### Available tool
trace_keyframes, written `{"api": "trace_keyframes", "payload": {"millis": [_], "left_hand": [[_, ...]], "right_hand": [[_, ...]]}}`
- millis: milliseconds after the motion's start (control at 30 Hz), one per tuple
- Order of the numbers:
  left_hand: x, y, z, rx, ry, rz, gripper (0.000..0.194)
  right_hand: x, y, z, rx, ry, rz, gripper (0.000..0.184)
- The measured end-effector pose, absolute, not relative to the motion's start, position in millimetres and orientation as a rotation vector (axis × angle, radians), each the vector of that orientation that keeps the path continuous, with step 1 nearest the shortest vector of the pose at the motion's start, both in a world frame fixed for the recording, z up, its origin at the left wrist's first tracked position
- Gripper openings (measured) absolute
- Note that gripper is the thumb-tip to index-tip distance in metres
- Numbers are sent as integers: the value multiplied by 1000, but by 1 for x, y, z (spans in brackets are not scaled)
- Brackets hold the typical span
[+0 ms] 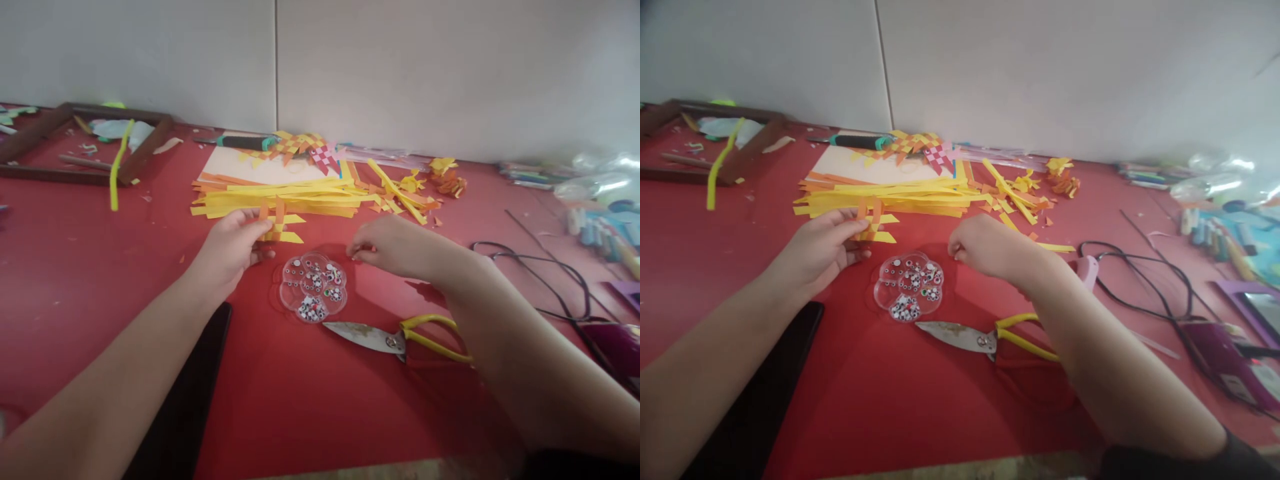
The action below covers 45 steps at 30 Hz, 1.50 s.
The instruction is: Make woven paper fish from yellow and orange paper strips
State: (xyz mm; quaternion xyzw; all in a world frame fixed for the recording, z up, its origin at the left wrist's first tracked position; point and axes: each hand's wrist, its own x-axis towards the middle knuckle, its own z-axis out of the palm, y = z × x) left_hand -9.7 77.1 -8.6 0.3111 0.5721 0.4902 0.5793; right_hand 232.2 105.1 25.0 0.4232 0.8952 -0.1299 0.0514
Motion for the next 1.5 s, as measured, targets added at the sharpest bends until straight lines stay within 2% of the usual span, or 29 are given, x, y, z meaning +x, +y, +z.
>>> {"api": "trace_keyframes", "payload": {"millis": [100, 233, 400, 567, 900, 1233, 1367, 1500], "left_hand": [[-10, 78, -9, 725, 1335, 1141, 14], [-9, 78, -9, 737, 1333, 1143, 14], [-10, 77, -9, 753, 1331, 1152, 14], [-9, 76, -9, 753, 1336, 1150, 16], [-13, 75, -7, 699, 1303, 1165, 8], [-15, 76, -10, 684, 1262, 1195, 5], [-17, 78, -12, 678, 1241, 1191, 6], [-16, 78, -13, 663, 1237, 1194, 6]], "right_hand": [[228, 99, 31, 1375, 2772, -346, 26], [210, 86, 34, 1442, 2911, -491, 21], [197, 85, 21, 1318, 3035, -462, 20], [194, 92, 14, 1222, 3016, -590, 20], [172, 98, 32, 779, 2704, -73, 25], [173, 108, 44, 647, 2745, -187, 12], [189, 114, 47, 843, 2876, -223, 8], [212, 125, 42, 1142, 2668, -147, 8]]}}
